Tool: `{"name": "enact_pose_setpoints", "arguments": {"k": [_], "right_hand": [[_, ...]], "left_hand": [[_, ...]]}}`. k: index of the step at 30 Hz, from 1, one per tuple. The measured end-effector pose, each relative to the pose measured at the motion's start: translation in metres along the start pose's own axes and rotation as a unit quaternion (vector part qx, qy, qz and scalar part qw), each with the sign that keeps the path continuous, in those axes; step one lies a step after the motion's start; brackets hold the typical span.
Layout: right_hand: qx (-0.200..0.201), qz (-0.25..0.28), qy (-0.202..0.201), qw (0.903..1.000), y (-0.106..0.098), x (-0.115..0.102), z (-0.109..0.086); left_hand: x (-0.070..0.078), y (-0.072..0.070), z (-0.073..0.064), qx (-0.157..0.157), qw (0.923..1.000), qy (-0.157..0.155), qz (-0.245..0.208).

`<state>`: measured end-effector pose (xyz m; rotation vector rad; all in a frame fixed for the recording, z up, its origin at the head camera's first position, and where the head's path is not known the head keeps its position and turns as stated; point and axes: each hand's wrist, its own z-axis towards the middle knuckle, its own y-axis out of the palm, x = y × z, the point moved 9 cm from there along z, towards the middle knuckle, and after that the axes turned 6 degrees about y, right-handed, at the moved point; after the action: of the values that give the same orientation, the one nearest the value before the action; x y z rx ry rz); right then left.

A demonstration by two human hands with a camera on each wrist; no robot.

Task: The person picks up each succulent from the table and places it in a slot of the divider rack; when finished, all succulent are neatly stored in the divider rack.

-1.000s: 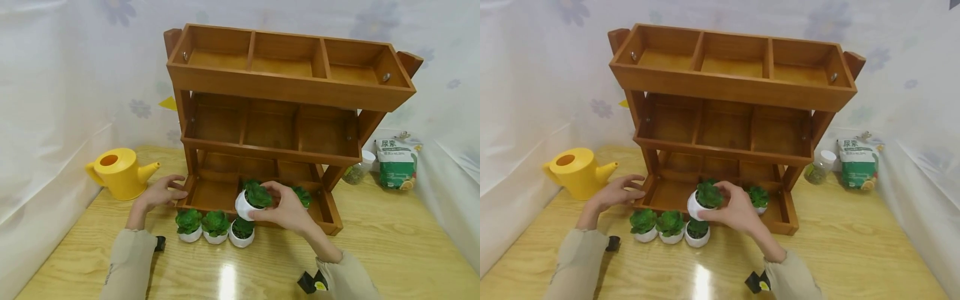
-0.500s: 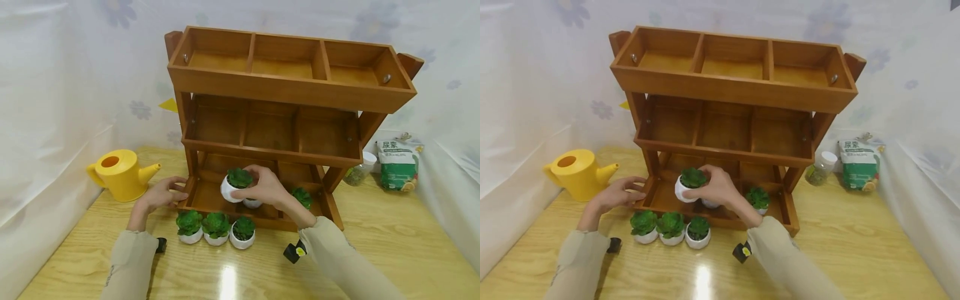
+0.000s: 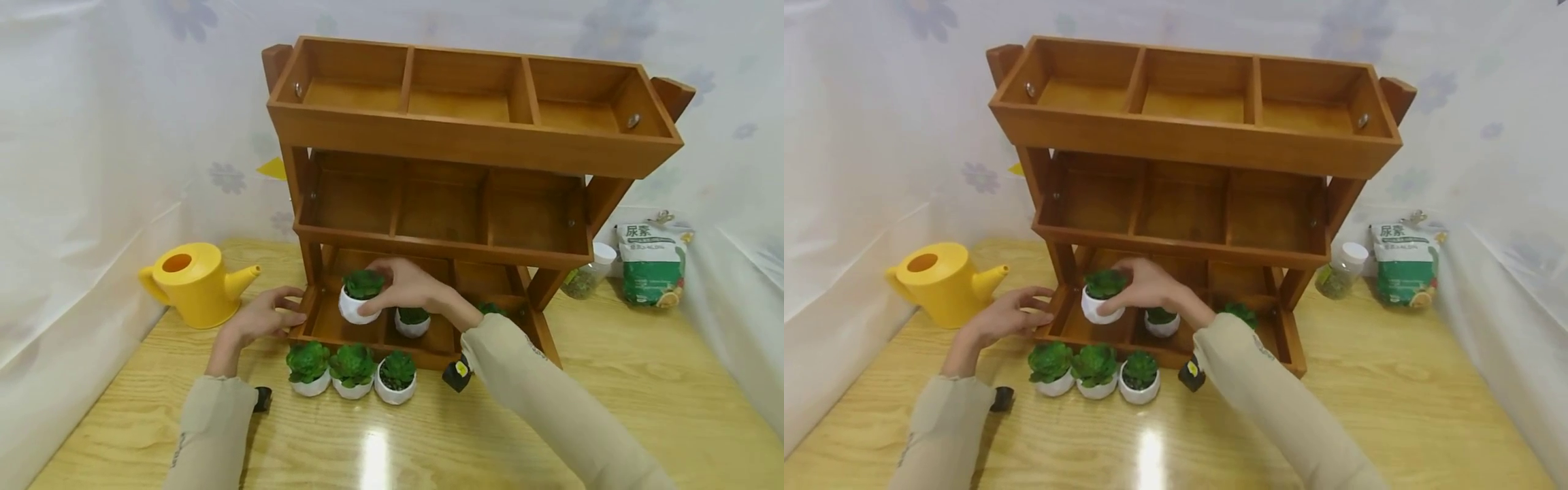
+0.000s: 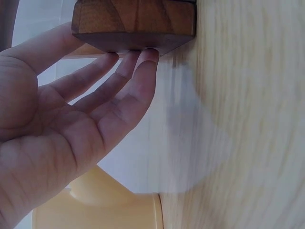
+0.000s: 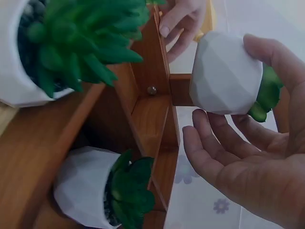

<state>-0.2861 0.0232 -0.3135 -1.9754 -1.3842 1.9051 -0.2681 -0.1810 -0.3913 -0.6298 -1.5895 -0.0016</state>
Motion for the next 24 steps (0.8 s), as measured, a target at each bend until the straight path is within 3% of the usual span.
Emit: {"name": "enact_pose_setpoints", "arguments": {"k": [7, 14, 24], "right_hand": [[-0.01, -0.085, -0.007, 0.9963, 0.006, -0.009, 0.021], [0.0, -0.181, -0.01, 0.9834, 0.02, -0.012, 0.039], [-0.002, -0.206, 0.011, 0.9784, 0.029, -0.009, 0.054]], "left_hand": [[-0.002, -0.004, 0.0, 0.008, 0.9999, -0.009, 0.004], [-0.002, -0.003, 0.002, 0.004, 0.9999, -0.012, 0.003], [-0.001, -0.002, 0.002, 0.008, 0.9999, -0.007, 0.004]]}}
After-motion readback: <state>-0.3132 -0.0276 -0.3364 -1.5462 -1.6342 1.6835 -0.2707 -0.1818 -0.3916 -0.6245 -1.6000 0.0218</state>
